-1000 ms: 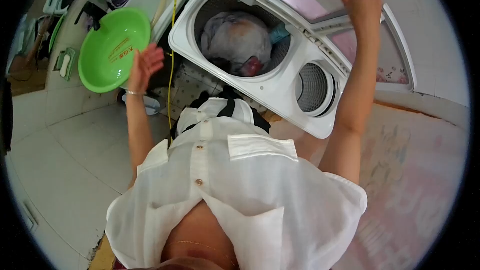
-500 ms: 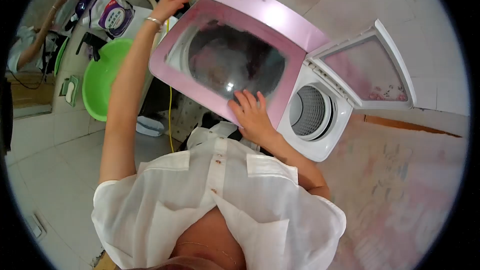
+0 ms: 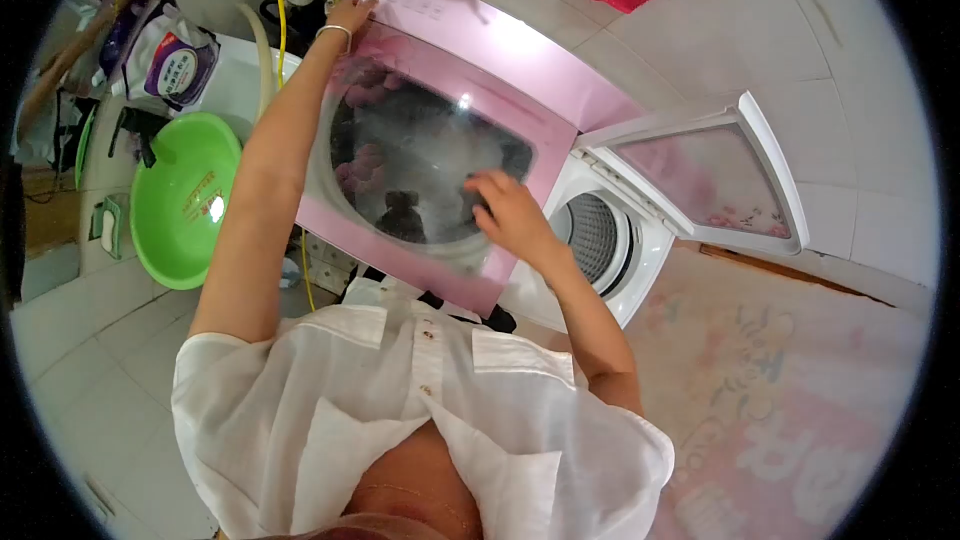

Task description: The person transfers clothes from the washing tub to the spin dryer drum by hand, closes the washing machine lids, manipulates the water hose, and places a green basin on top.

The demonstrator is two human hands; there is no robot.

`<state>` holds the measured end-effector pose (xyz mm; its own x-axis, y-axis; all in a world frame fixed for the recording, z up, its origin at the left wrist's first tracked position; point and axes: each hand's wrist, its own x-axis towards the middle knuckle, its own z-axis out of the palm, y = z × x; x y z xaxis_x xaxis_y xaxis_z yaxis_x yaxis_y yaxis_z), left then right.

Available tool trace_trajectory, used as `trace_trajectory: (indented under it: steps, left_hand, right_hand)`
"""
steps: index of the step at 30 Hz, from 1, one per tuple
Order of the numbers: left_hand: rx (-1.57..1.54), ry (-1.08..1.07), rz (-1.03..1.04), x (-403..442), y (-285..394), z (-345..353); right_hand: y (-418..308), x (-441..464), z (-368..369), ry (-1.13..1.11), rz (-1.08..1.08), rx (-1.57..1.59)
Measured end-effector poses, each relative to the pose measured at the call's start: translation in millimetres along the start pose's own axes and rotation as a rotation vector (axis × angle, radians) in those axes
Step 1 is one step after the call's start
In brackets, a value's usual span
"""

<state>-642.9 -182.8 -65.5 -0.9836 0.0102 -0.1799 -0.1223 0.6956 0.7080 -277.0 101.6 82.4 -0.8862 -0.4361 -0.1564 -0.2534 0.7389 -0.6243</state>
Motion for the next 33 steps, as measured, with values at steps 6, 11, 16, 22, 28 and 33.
trace_trajectory:
  steps: [6,11,16,22,28,33]
  left_hand:
    - [-0.427,0.184,0.033,-23,36,-25]
    - [-0.520,0.077,-0.098,-33,35,-29]
    - [-0.627,0.078,0.072,-88,31,-58]
    - [-0.610,0.319,0.304,-256,-18,-112]
    - [-0.682,0.603,-0.031,-389,-49,-75]
    - [-0.891,0.475,-0.238,-422,-59,-18]
  right_hand:
    - [64,76,11,0.288,-0.173,-0.069]
    - [127,121,-15,0.413,0.048,-0.392]
    - [150,124,-23,0.464,0.040,-0.624]
    - [155,126,-37,0.346,0.034,-0.645]
    - [159,126,-42,0.359,-0.024,-0.721]
    - [138,132,-44,0.343,0.134,-0.615]
